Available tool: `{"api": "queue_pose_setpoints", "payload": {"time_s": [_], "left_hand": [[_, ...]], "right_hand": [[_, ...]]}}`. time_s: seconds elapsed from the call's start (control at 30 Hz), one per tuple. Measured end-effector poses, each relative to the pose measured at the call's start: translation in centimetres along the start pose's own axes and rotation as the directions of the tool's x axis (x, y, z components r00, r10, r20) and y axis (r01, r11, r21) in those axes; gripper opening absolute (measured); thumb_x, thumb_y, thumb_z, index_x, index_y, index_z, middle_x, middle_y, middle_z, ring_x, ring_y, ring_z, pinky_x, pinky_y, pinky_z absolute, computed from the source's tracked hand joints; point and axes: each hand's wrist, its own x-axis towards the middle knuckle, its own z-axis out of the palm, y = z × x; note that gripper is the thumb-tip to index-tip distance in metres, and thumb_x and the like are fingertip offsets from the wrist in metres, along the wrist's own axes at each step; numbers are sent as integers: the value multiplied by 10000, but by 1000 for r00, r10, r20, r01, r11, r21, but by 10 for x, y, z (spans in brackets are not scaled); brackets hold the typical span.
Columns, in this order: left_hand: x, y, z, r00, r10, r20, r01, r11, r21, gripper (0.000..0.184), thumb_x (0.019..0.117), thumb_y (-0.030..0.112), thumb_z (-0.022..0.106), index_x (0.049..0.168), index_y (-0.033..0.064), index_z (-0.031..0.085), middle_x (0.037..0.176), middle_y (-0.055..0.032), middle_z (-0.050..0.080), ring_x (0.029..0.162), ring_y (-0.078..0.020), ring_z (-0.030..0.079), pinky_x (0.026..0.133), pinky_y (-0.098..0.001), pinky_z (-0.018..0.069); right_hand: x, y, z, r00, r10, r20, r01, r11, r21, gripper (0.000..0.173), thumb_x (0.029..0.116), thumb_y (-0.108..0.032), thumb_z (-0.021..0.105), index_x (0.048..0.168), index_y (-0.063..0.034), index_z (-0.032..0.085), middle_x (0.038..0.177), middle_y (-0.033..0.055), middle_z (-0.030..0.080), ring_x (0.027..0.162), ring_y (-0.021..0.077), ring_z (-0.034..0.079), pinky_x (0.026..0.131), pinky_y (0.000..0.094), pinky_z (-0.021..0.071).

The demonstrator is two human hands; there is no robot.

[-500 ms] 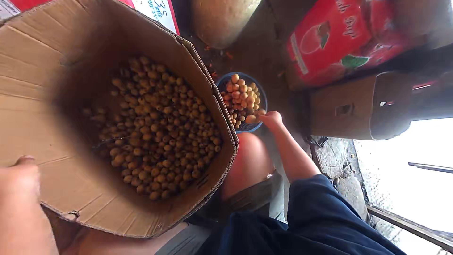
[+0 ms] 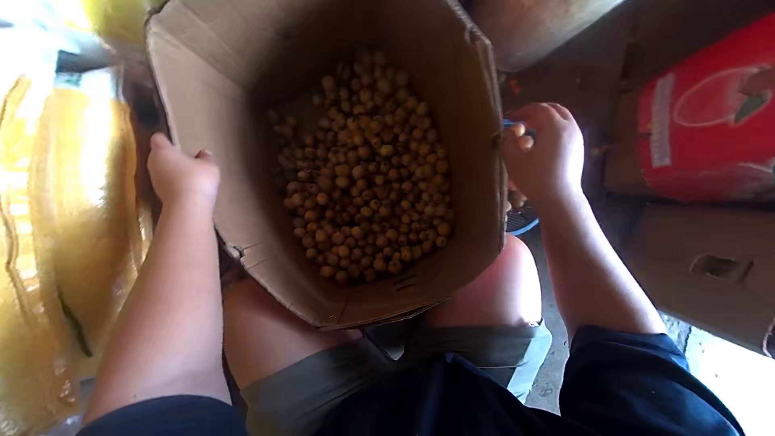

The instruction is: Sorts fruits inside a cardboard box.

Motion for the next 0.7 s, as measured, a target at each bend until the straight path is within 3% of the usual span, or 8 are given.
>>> {"api": "queue_pose_setpoints", "payload": {"time_s": [0.07,0.17,0.23,0.4,0.5,0.57,0.63,0.7], "left_hand": [[0,2,0,1000,2,-4,-2,1000,-28,596,990,208,619,1487,-37,399,1405,-333,545,1346,-480,523,1084,-672,416],[1,1,0,1000,18,12,-17,998,-67,580,990,177,619,1489,-31,408,1403,-312,558,1338,-457,539,1086,-653,427],[1,2,-1,999,15,28,-13,997,-77,575,994,172,614,1490,-28,401,1391,-302,570,1327,-453,550,1074,-647,441],[3,4,-2,998,-7,58,12,996,-88,545,1004,151,594,1496,7,411,1381,-271,590,1312,-416,576,1058,-613,470],[3,5,-4,998,-7,69,13,995,-98,529,1010,140,591,1491,14,413,1372,-257,599,1301,-400,589,1048,-597,481],[3,6,-5,997,-8,80,16,995,-99,511,1008,130,592,1477,24,422,1358,-241,611,1285,-385,603,1031,-586,495],[2,7,-5,996,-14,93,24,993,-113,513,1002,120,591,1480,34,425,1356,-224,616,1279,-368,609,1021,-575,502],[1,7,-5,994,-15,107,27,994,-110,498,1005,115,585,1472,39,427,1344,-218,622,1267,-358,618,1008,-565,512]], "right_hand": [[11,-42,19,967,-219,130,221,975,-3,341,978,-210,611,1250,-13,673,1331,227,630,1296,405,559,1069,584,435],[37,-85,88,811,-411,415,415,906,85,384,950,-222,685,1300,-64,662,1399,193,589,1342,398,519,1064,611,436],[52,-102,139,728,-400,557,389,910,146,450,939,-185,714,1367,-74,629,1442,195,557,1371,387,499,1100,604,427],[85,-140,209,659,-286,696,380,925,21,533,956,-160,692,1459,-60,549,1502,214,509,1412,397,468,1140,603,391],[108,-161,235,666,-256,700,401,915,-47,465,1005,-173,604,1450,-48,552,1485,214,526,1384,403,499,1120,624,403],[114,-172,251,692,-226,686,297,955,14,471,1035,-201,556,1479,-49,527,1491,219,524,1387,392,502,1128,612,398],[115,-175,274,696,-191,693,155,981,115,486,1051,-271,538,1481,-45,526,1478,228,538,1383,385,509,1132,605,394],[109,-175,298,637,-147,757,68,989,134,604,1056,-454,533,1493,-38,506,1480,242,531,1395,401,491,1145,624,367]]}}
